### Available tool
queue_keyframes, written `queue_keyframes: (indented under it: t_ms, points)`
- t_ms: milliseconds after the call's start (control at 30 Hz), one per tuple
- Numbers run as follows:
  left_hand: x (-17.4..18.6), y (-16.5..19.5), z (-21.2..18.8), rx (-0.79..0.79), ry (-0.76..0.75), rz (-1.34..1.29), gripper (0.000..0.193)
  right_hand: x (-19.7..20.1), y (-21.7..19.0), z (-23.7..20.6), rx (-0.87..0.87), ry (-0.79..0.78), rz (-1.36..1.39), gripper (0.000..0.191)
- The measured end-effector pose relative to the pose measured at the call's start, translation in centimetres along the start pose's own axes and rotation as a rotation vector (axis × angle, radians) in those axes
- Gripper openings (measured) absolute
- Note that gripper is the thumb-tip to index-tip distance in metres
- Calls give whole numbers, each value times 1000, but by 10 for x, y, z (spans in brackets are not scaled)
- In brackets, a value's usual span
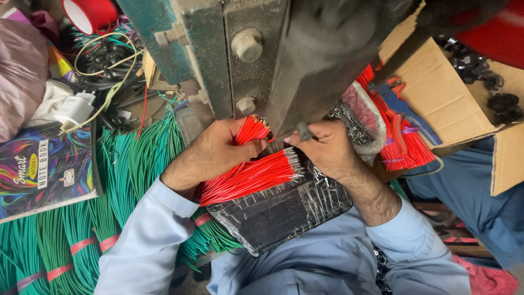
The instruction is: The person holds a bundle of red wires and, one at a time, inserts the stripped end of a wire with a metal terminal into a bench-mounted crimping press, operates the press to crimp the terminal onto the wire, and sets the finished wire aside. The person repeats this crimping cycle continuously throughout the episode.
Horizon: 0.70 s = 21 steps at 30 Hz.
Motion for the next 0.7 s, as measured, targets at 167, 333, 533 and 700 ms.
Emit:
queue_keyframes:
  t_ms: [167,333,533,700]
  points:
    - [0,2,0,-15,-11,-11,14,-2,-10,-2,90,-11,89,7]
    - [-2,5,-1,-50,-18,-65,16,2,-36,-19,218,-49,134,14]
    - [-5,4,-2,-94,-27,-47,14,28,-56,-37,243,-89,-404,13]
    - [-1,1,-1,-49,15,-86,14,20,-48,-42,251,-134,-460,12]
Point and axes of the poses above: each hand's wrist, its own z-axis towards the middle knuckle, its own x-axis out of the back of the hand, y = z × x, the point moved 6 cm from there along z, towards the middle knuckle, and after that the axes turned 2 degrees about -y, right-handed, at the moved point
